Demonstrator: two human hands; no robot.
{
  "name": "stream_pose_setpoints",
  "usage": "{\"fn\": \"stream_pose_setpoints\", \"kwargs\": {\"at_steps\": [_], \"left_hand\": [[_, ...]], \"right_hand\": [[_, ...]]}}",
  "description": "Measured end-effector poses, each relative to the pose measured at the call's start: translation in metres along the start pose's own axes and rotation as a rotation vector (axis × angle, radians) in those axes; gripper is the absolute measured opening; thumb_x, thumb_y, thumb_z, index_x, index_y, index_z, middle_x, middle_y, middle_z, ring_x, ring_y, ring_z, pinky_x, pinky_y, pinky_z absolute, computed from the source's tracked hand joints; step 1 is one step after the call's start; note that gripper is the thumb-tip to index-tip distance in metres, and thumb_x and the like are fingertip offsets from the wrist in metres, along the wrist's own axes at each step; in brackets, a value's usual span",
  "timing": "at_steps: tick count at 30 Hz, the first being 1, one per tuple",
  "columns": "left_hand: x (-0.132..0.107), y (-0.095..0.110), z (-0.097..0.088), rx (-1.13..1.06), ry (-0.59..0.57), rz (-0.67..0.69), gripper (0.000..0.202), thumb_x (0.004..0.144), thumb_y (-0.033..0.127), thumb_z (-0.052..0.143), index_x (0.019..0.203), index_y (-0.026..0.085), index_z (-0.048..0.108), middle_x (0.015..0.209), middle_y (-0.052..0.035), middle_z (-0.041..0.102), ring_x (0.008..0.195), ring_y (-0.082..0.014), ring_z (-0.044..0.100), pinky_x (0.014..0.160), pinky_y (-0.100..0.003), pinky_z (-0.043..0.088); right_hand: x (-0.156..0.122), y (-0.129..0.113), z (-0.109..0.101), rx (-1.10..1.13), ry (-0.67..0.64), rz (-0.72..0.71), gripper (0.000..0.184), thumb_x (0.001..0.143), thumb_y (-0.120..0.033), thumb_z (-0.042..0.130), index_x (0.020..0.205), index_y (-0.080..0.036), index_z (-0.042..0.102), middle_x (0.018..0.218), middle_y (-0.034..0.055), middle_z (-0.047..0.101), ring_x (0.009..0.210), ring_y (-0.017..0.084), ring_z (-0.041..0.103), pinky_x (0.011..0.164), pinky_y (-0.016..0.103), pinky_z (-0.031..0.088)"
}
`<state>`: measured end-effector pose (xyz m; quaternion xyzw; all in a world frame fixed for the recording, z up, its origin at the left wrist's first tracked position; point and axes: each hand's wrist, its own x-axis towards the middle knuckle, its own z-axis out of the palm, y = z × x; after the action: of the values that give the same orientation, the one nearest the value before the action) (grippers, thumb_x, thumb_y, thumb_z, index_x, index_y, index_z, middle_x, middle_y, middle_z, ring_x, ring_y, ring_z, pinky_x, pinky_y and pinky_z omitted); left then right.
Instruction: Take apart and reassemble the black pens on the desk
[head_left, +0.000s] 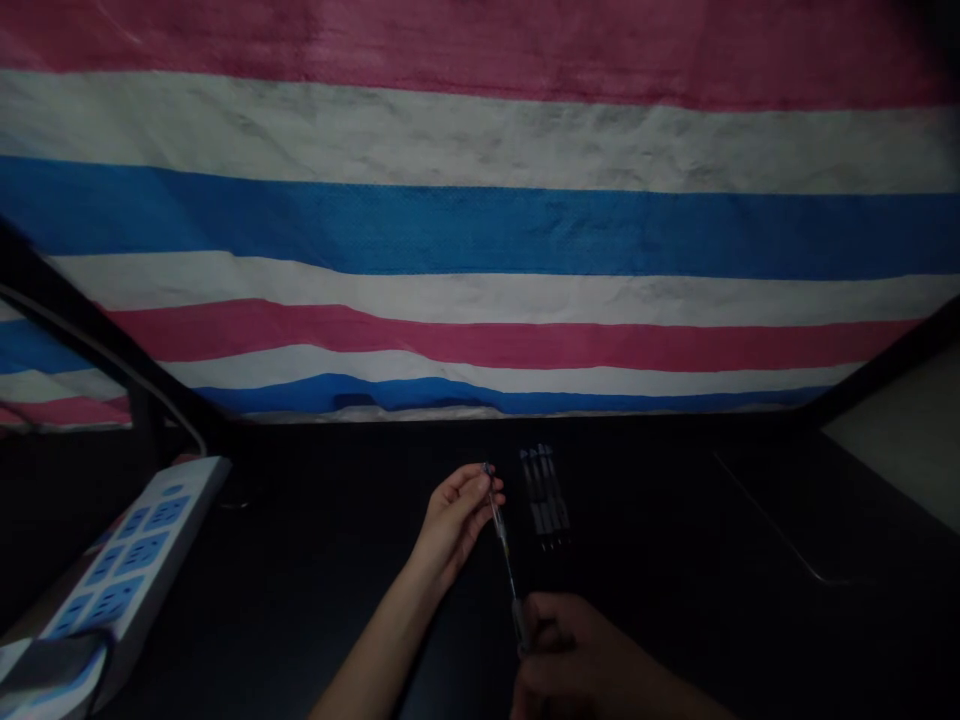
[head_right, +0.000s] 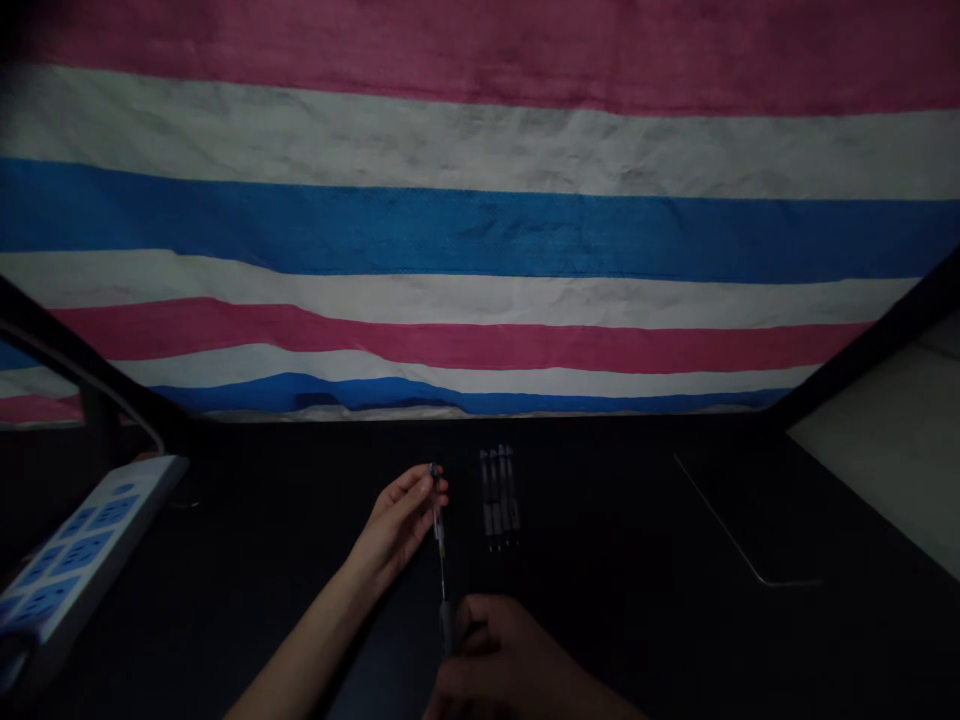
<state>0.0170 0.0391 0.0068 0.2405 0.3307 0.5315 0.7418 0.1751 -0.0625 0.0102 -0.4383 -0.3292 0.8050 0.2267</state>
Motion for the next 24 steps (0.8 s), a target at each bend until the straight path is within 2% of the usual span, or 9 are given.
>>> {"fn": "stream_pose_setpoints", "kwargs": {"at_steps": [4, 8, 12, 18, 24], "left_hand": [[0.004, 0.004, -0.002, -0.095, 0.090, 0.032, 0.025, 0.066, 0.018, 0.082, 0.086, 0.011, 0.069, 0.074, -0.0034, 0.072, 0.062, -0.0094, 0.067, 0.061, -0.015, 0.055], [0.006, 0.005, -0.003, -0.113, 0.124, 0.038, 0.020, 0.069, 0.016, 0.080, 0.084, 0.012, 0.068, 0.075, -0.0027, 0.072, 0.062, -0.0090, 0.067, 0.060, -0.014, 0.055], [0.004, 0.003, -0.003, -0.104, 0.078, 0.021, 0.022, 0.068, 0.018, 0.081, 0.085, 0.011, 0.068, 0.074, -0.0031, 0.071, 0.063, -0.0094, 0.068, 0.061, -0.014, 0.055], [0.001, 0.002, -0.001, -0.063, -0.005, -0.019, 0.027, 0.065, 0.020, 0.083, 0.085, 0.011, 0.067, 0.072, -0.0034, 0.071, 0.062, -0.0098, 0.066, 0.061, -0.015, 0.054], [-0.008, -0.002, 0.006, 0.158, -0.142, -0.033, 0.028, 0.067, 0.022, 0.082, 0.086, 0.013, 0.064, 0.070, -0.0012, 0.067, 0.062, -0.0113, 0.064, 0.062, -0.021, 0.054]], "right_hand": [[-0.002, -0.002, 0.002, -0.115, 0.129, 0.057, 0.021, 0.058, -0.010, 0.066, 0.076, -0.014, 0.056, 0.064, 0.0012, 0.069, 0.052, 0.008, 0.059, 0.046, 0.016, 0.036], [-0.002, -0.002, 0.002, -0.088, 0.092, 0.039, 0.022, 0.058, -0.010, 0.067, 0.075, -0.015, 0.054, 0.062, -0.0004, 0.068, 0.051, 0.009, 0.059, 0.046, 0.016, 0.036], [-0.002, -0.002, 0.001, -0.069, 0.048, 0.031, 0.019, 0.060, -0.011, 0.063, 0.076, -0.015, 0.054, 0.065, 0.0026, 0.071, 0.052, 0.010, 0.060, 0.047, 0.017, 0.038], [0.002, 0.005, -0.003, 0.017, -0.009, -0.015, 0.021, 0.063, -0.015, 0.066, 0.080, -0.014, 0.054, 0.065, 0.0047, 0.070, 0.056, 0.013, 0.063, 0.052, 0.019, 0.041], [0.010, 0.014, -0.011, 0.128, -0.062, -0.072, 0.028, 0.072, -0.029, 0.069, 0.086, -0.017, 0.049, 0.063, -0.0006, 0.063, 0.049, 0.009, 0.057, 0.045, 0.019, 0.041]]}}
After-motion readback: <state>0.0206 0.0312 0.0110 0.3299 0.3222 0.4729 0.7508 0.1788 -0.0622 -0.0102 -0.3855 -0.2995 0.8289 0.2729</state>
